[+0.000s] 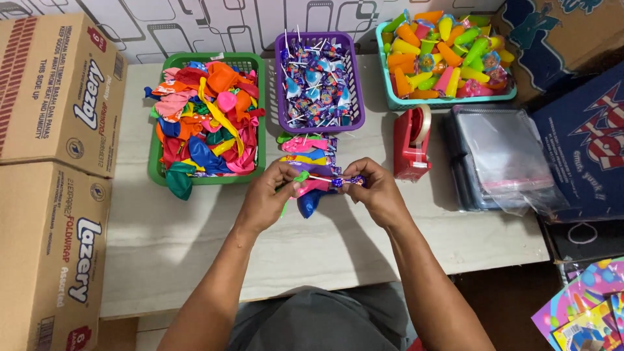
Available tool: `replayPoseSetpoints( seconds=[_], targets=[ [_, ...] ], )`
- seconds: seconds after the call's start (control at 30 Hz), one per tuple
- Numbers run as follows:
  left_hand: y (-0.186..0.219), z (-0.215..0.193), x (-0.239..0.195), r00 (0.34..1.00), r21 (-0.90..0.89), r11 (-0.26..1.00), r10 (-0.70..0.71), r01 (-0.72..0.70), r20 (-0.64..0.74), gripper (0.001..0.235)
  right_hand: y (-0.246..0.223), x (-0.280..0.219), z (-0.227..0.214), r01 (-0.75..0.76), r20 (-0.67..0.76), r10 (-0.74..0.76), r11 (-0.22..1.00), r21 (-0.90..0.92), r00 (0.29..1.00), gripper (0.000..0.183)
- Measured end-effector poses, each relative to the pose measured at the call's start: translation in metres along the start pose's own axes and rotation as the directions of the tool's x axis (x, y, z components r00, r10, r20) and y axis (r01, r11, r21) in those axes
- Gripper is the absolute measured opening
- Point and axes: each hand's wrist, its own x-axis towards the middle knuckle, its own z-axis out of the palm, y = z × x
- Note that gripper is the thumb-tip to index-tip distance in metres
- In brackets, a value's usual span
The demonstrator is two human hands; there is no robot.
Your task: Assembling small gift bundles by grouping colorful balloons and attaching them to plastic sticks with cups.
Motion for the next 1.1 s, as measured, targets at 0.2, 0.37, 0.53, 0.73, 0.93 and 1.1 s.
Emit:
replayPoseSetpoints(
  seconds=[0.2,0.37,0.53,0.73,0.93,1.1],
  targets=[
    [-0.011,0.002,-0.007,0.999,-0.023,0.999,-0.033,0.033,-0.001,0.008,-0.023,-0.009,0.007,0.020,-0.032,-0.022,0.998,-0.063,0.999,0.022],
    [-0.008,0.003,-0.010,1.000,-0.032,0.999,-0.011,0.011,0.003,0.014,-0.020,-0.012,0.004,0.018,-0.017,-0.019,0.997,-0.080,1.000,0.026],
    [-0.009,0.001,-0.009,0.999,-0.027,0.999,-0.045,0.045,0.030,0.015,-0.029,-0.017,0.013,0.004,0.031,-0.001,0.993,-0.116,1.000,0.030],
    [-0.008,0.004,-0.004,0.993,0.143,0.985,-0.104,0.097,0.047,0.016,-0.037,-0.012,0.021,-0.026,0.117,0.053,0.975,-0.219,0.992,0.031],
    [-0.006,0.020,0.001,0.989,0.169,0.976,-0.147,0.139,0.032,0.018,-0.028,-0.003,0.020,-0.009,0.147,0.052,0.960,-0.278,0.988,0.032],
    [0.000,0.036,0.009,0.990,0.154,0.981,-0.130,0.121,0.047,0.012,-0.034,0.000,0.010,0.033,0.176,0.027,0.943,-0.331,0.984,0.026]
  ],
)
